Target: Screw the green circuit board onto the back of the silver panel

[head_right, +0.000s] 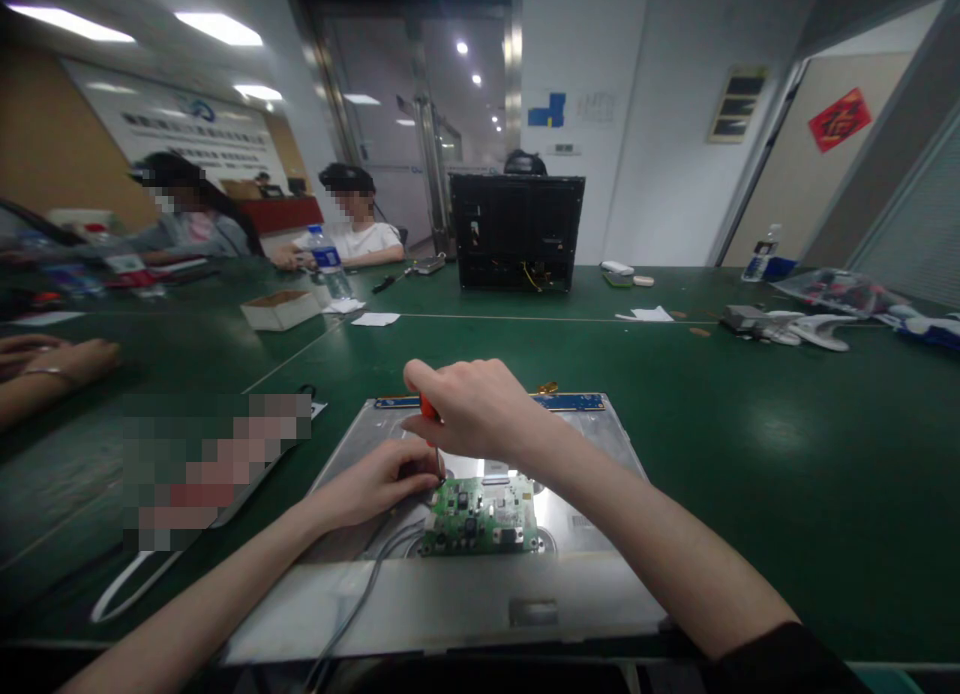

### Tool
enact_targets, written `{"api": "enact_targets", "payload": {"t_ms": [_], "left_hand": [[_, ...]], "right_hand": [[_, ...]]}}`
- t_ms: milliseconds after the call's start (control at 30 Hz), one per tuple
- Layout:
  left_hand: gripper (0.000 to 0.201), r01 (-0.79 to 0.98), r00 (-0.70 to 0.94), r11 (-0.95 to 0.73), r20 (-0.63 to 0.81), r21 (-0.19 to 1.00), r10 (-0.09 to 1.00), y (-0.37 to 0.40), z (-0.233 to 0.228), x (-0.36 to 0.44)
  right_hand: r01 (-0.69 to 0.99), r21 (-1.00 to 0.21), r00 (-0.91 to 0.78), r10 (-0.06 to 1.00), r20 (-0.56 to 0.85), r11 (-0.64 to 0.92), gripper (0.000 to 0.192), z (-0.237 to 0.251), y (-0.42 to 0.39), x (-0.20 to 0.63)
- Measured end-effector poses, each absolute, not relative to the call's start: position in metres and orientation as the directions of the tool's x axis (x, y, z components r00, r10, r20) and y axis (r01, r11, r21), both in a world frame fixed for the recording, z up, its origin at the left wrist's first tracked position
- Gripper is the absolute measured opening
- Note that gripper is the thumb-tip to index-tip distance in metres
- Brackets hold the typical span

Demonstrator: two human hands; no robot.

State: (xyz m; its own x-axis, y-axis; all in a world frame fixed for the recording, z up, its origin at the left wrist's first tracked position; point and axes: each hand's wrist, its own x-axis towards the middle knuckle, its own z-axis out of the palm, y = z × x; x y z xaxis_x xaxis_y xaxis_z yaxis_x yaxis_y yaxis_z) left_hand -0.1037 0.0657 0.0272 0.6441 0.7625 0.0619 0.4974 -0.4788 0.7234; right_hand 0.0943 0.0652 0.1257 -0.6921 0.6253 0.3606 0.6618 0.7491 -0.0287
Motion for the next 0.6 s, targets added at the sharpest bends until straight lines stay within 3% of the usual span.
{"api": "enact_targets", "payload": {"t_ms": [600], "left_hand": [[0.007,0.517,0.629,-0.478,0.065,0.710,0.775,0.0628,0.0289,-0.1038]], "right_hand": [[0.646,-0.075,-0.701,0.629,0.336,0.760,0.023,0.1313,0.0591,0.0957]]}}
